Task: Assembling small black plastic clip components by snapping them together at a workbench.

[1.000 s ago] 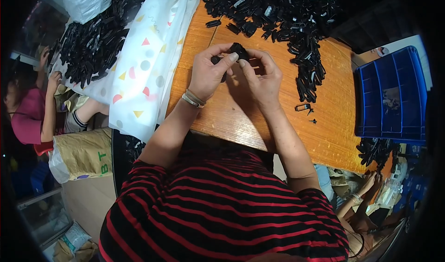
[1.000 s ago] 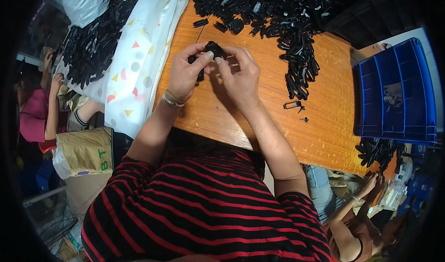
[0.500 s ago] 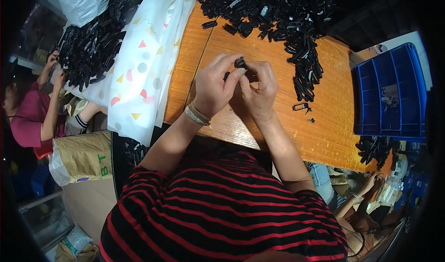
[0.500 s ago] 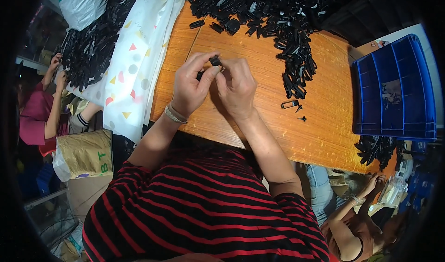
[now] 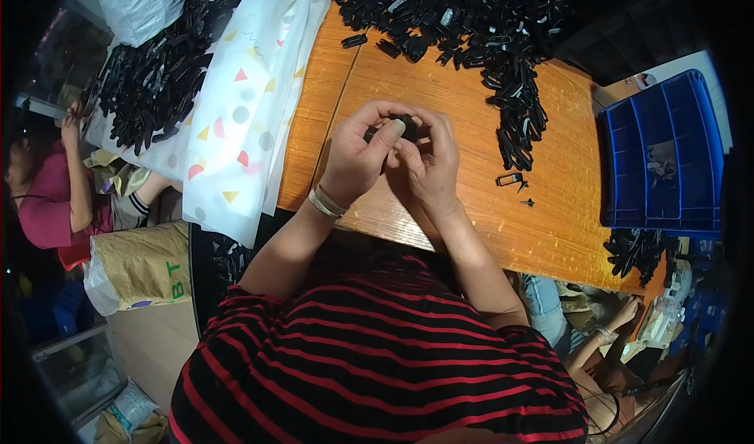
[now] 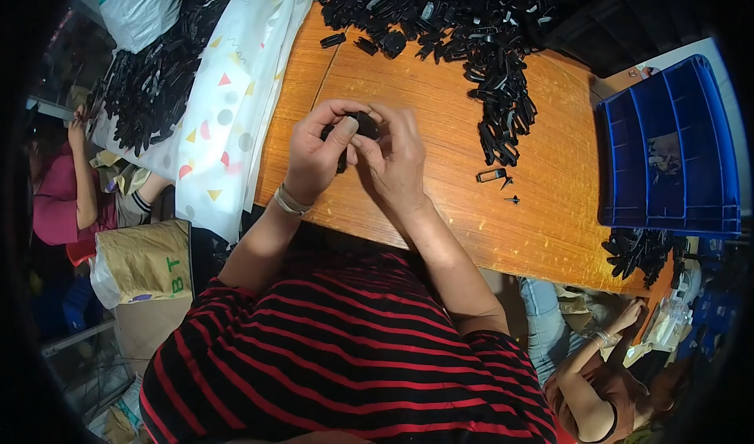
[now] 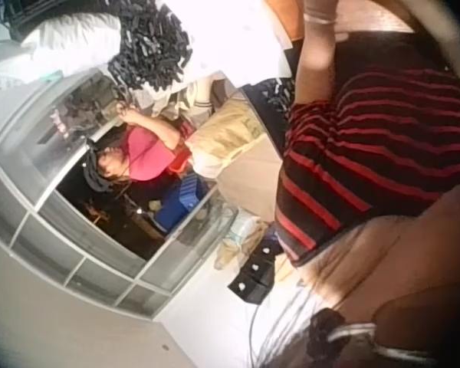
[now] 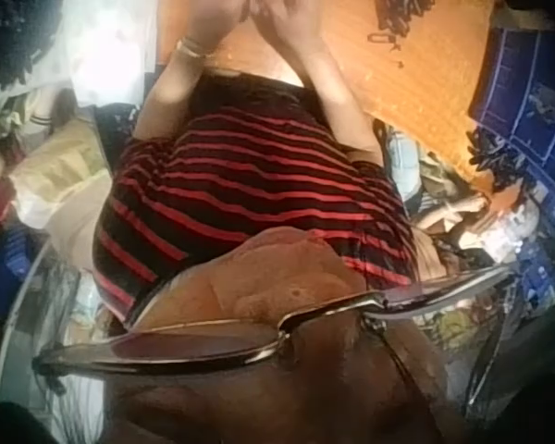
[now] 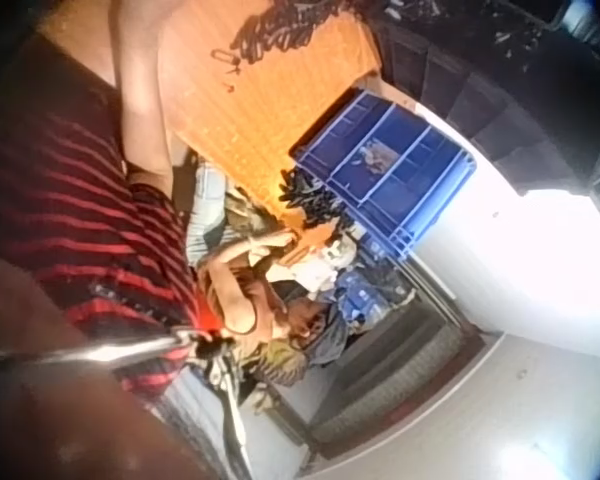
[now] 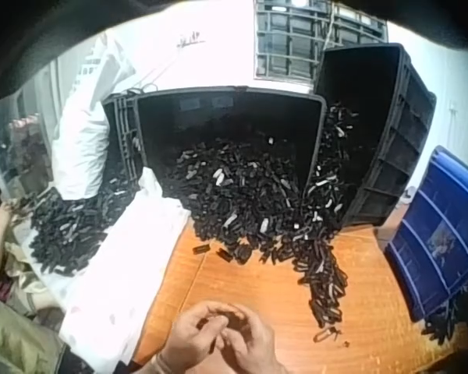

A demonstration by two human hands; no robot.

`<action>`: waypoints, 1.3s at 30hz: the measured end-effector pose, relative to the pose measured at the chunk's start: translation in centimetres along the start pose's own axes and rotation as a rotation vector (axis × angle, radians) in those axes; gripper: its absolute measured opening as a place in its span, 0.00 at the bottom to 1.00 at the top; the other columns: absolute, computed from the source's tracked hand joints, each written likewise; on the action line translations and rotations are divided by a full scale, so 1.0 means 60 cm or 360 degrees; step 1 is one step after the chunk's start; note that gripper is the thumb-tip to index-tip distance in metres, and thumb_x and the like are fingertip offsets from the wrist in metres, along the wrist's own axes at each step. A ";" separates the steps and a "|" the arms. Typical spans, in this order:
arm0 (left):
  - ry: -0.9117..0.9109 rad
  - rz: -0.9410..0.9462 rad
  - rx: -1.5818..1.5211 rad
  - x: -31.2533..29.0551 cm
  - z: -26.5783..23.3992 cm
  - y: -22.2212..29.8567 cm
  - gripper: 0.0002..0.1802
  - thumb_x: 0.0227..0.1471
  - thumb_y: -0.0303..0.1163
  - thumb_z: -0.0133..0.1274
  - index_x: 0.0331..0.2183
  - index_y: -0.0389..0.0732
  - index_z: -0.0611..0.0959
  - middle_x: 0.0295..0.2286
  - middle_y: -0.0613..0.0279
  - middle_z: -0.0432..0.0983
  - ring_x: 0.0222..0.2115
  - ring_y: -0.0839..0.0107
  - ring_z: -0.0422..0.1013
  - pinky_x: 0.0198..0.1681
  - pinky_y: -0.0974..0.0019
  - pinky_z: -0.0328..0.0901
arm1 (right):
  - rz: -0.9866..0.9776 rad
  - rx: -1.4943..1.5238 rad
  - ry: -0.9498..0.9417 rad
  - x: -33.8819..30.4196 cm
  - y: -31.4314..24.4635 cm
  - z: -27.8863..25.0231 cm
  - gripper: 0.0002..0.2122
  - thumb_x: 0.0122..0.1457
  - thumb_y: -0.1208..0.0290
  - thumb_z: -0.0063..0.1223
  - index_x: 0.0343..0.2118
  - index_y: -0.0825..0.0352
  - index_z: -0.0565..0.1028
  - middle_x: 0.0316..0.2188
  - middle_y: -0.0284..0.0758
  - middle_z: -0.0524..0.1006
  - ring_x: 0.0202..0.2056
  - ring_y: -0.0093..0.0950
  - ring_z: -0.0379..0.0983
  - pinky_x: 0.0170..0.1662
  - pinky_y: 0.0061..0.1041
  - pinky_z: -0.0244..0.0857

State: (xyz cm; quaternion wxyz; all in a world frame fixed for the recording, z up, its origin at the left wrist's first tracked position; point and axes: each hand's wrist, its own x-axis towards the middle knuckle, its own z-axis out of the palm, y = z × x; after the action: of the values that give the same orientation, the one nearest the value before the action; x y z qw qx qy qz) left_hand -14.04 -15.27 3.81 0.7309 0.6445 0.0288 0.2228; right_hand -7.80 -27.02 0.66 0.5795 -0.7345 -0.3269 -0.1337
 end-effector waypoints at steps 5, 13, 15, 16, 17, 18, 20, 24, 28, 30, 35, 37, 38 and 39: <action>-0.0259 -0.0375 -0.0210 0.000 -0.022 0.023 0.08 0.58 0.26 0.48 0.38 0.35 0.78 0.27 0.65 0.77 0.18 0.86 0.65 0.21 0.81 0.60 | 0.0340 0.0817 -0.0315 -0.025 -0.018 0.008 0.19 0.58 0.78 0.54 0.52 0.71 0.68 0.36 0.38 0.75 0.32 0.22 0.74 0.34 0.19 0.69; 0.0009 -0.0756 0.0028 -0.077 -0.083 0.012 0.12 0.60 0.33 0.45 0.35 0.35 0.79 0.25 0.64 0.75 0.20 0.81 0.67 0.22 0.78 0.61 | 0.0270 0.0267 -0.1160 -0.034 -0.039 -0.011 0.10 0.53 0.73 0.60 0.36 0.70 0.73 0.25 0.35 0.72 0.26 0.26 0.69 0.32 0.24 0.66; -0.0052 -0.1057 0.0174 -0.134 -0.118 0.050 0.12 0.61 0.33 0.44 0.35 0.36 0.79 0.24 0.64 0.75 0.18 0.82 0.66 0.20 0.77 0.60 | 0.0083 0.0130 -0.1185 -0.036 -0.030 -0.046 0.14 0.52 0.71 0.59 0.42 0.67 0.76 0.30 0.40 0.76 0.29 0.32 0.72 0.33 0.27 0.67; -0.0107 -0.1046 0.0307 -0.164 -0.145 0.053 0.12 0.60 0.33 0.44 0.35 0.36 0.79 0.23 0.65 0.74 0.17 0.82 0.65 0.19 0.76 0.60 | -0.0009 -0.0021 -0.1154 -0.035 -0.019 -0.069 0.15 0.53 0.70 0.59 0.44 0.67 0.76 0.32 0.40 0.77 0.30 0.34 0.73 0.33 0.27 0.67; -0.0033 -0.1122 0.0370 -0.197 -0.173 0.059 0.11 0.60 0.32 0.44 0.35 0.36 0.79 0.22 0.65 0.74 0.17 0.82 0.65 0.19 0.76 0.60 | 0.0051 -0.0161 -0.0970 -0.029 -0.015 -0.097 0.13 0.53 0.70 0.58 0.42 0.67 0.77 0.32 0.40 0.77 0.31 0.34 0.73 0.34 0.28 0.67; 0.0035 -0.1194 0.0432 -0.227 -0.197 0.066 0.11 0.60 0.31 0.44 0.35 0.36 0.79 0.22 0.65 0.74 0.17 0.82 0.65 0.19 0.77 0.60 | 0.0110 -0.0305 -0.0780 -0.022 -0.011 -0.134 0.12 0.54 0.70 0.58 0.40 0.68 0.77 0.32 0.40 0.77 0.32 0.34 0.73 0.35 0.28 0.67; 0.0110 -0.1091 0.0858 -0.302 -0.277 0.055 0.08 0.57 0.27 0.48 0.32 0.36 0.80 0.22 0.67 0.74 0.20 0.81 0.67 0.24 0.77 0.62 | 0.0238 -0.0680 -0.0297 -0.024 0.019 -0.196 0.10 0.55 0.71 0.57 0.39 0.67 0.78 0.32 0.39 0.76 0.34 0.37 0.73 0.40 0.31 0.67; 0.0386 -0.1030 0.1742 -0.392 -0.439 -0.024 0.10 0.55 0.31 0.52 0.33 0.32 0.78 0.27 0.56 0.76 0.29 0.69 0.70 0.34 0.68 0.64 | 0.0260 -0.1450 -0.0043 -0.034 0.051 -0.266 0.17 0.54 0.70 0.58 0.47 0.67 0.73 0.46 0.43 0.70 0.48 0.41 0.66 0.50 0.35 0.63; 0.0410 -0.1103 0.2277 -0.475 -0.561 -0.095 0.41 0.47 0.41 0.61 0.57 0.35 0.62 0.50 0.35 0.64 0.52 0.44 0.61 0.54 0.52 0.58 | 0.0426 -0.1174 -0.0169 -0.027 0.103 -0.209 0.25 0.56 0.68 0.57 0.56 0.66 0.65 0.54 0.49 0.64 0.55 0.47 0.61 0.57 0.38 0.58; 0.0214 -0.1109 0.2362 -0.439 -0.539 -0.067 0.33 0.45 0.40 0.62 0.49 0.33 0.72 0.44 0.39 0.71 0.45 0.48 0.68 0.47 0.56 0.64 | 0.0323 -0.1242 -0.0179 -0.017 0.124 -0.188 0.24 0.57 0.68 0.55 0.57 0.66 0.64 0.56 0.49 0.61 0.56 0.48 0.59 0.57 0.38 0.58; -0.0644 -0.1698 0.1200 -0.269 -0.375 0.149 0.11 0.48 0.29 0.59 0.32 0.31 0.80 0.26 0.58 0.78 0.29 0.69 0.74 0.35 0.69 0.68 | 0.0159 -0.0945 -0.0280 0.025 0.136 -0.126 0.22 0.57 0.71 0.54 0.55 0.67 0.66 0.56 0.49 0.61 0.56 0.47 0.60 0.57 0.37 0.59; -0.0650 -0.1385 0.0657 -0.224 -0.322 0.194 0.06 0.50 0.25 0.56 0.31 0.32 0.81 0.25 0.61 0.79 0.26 0.73 0.73 0.32 0.71 0.67 | 0.0134 -0.0811 -0.0282 0.040 0.127 -0.110 0.21 0.57 0.72 0.55 0.54 0.67 0.68 0.55 0.48 0.62 0.55 0.46 0.62 0.55 0.37 0.60; -0.0769 -0.1186 0.0520 -0.192 -0.298 0.209 0.04 0.51 0.23 0.54 0.32 0.33 0.81 0.26 0.62 0.79 0.27 0.74 0.73 0.32 0.72 0.67 | 0.0112 -0.0802 -0.0274 0.046 0.124 -0.107 0.20 0.56 0.72 0.55 0.52 0.67 0.69 0.54 0.48 0.64 0.54 0.45 0.63 0.55 0.36 0.61; -0.0756 -0.1062 0.0526 -0.153 -0.265 0.217 0.05 0.52 0.24 0.55 0.32 0.32 0.81 0.27 0.61 0.79 0.27 0.75 0.73 0.33 0.72 0.67 | 0.0092 -0.0790 -0.0255 0.053 0.126 -0.105 0.19 0.56 0.72 0.55 0.51 0.67 0.71 0.52 0.48 0.66 0.53 0.45 0.64 0.54 0.35 0.62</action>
State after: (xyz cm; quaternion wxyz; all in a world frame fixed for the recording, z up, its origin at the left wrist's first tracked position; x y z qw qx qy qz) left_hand -31.31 -2.91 11.31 0.6363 0.7414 0.1018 -0.1872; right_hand 0.53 -32.80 -1.45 0.3575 -0.8714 -0.3078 -0.1344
